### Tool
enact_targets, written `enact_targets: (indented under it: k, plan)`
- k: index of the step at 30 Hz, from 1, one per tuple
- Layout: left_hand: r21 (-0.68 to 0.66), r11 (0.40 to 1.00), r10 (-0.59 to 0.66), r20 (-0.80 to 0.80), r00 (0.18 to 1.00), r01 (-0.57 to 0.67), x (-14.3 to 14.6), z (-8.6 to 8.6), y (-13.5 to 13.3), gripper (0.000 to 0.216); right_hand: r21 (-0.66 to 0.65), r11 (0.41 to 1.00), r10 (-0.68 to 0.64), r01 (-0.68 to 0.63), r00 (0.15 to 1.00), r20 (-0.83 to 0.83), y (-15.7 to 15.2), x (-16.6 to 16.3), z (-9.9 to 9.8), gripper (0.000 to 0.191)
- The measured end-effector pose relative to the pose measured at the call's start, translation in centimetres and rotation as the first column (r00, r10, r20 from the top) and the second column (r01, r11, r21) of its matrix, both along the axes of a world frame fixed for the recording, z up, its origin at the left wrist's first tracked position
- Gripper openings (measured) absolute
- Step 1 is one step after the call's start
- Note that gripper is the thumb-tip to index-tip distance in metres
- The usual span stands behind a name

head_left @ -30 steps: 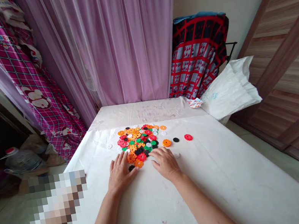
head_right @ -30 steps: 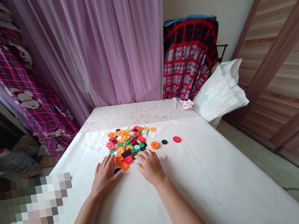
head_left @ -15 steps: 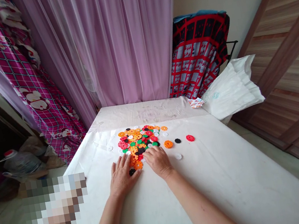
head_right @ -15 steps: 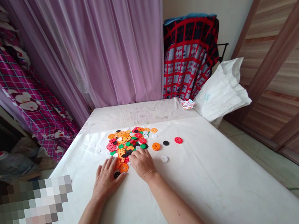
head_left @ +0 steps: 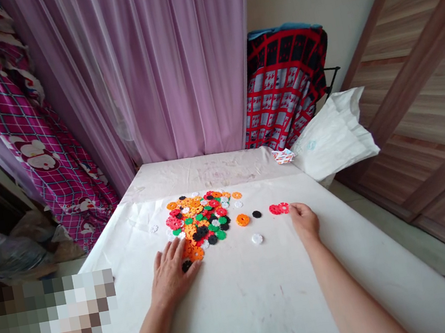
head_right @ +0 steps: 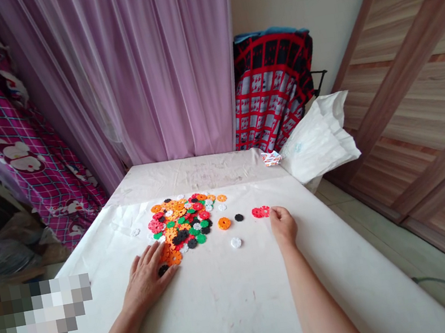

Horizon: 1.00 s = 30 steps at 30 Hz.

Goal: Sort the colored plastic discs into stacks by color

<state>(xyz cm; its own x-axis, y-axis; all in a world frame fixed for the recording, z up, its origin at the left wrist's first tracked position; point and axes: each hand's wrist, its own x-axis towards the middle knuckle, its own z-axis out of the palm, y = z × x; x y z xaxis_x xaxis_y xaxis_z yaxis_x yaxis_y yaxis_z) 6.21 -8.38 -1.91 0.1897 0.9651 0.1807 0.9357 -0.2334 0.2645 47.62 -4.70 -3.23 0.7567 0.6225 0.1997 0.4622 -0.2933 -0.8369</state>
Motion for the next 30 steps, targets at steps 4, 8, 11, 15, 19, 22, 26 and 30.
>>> enact_targets:
  k: [4,8,11,15,19,22,26,30]
  plan:
    - [0.017,1.0,0.004,-0.006,1.0,-0.004,-0.1,-0.3,0.1,0.067,-0.047,0.998,0.039,-0.037,0.999,0.033,1.0,-0.9,0.0,0.031]
    - [0.014,1.0,0.01,-0.015,1.0,-0.01,-0.1,-0.3,0.1,0.067,-0.098,0.994,0.066,-0.058,0.994,0.086,1.7,-1.2,0.1,0.024]
    - [0.03,1.0,0.006,-0.009,1.0,-0.006,-0.2,-0.3,0.1,0.066,-0.118,0.991,0.073,-0.057,0.988,0.137,1.8,-1.2,0.0,0.024]
    - [0.019,1.0,0.003,-0.014,1.0,-0.003,-0.2,-0.2,0.1,0.066,-0.111,0.993,0.07,-0.048,0.978,0.199,1.6,-1.3,0.0,0.031]
    - [-0.021,1.0,0.005,-0.026,1.0,-0.006,0.0,0.3,0.0,0.069,-0.1,0.993,0.09,-0.069,0.971,0.222,1.4,-1.6,0.0,0.033]
    - [-0.022,1.0,0.005,-0.015,1.0,-0.006,0.2,0.5,-0.1,0.069,-0.088,0.993,0.093,-0.075,0.969,0.228,0.9,-1.8,0.0,0.035]
    - [-0.033,0.999,-0.004,-0.026,1.0,0.003,0.3,0.6,-0.2,0.067,-0.041,0.995,0.094,-0.087,0.969,0.23,0.0,-2.2,-0.3,0.038]
    - [-0.026,0.999,-0.039,-0.06,0.997,0.037,0.9,0.7,-0.1,0.073,0.034,0.992,0.11,-0.12,0.971,0.212,-0.8,-2.6,-0.7,0.039]
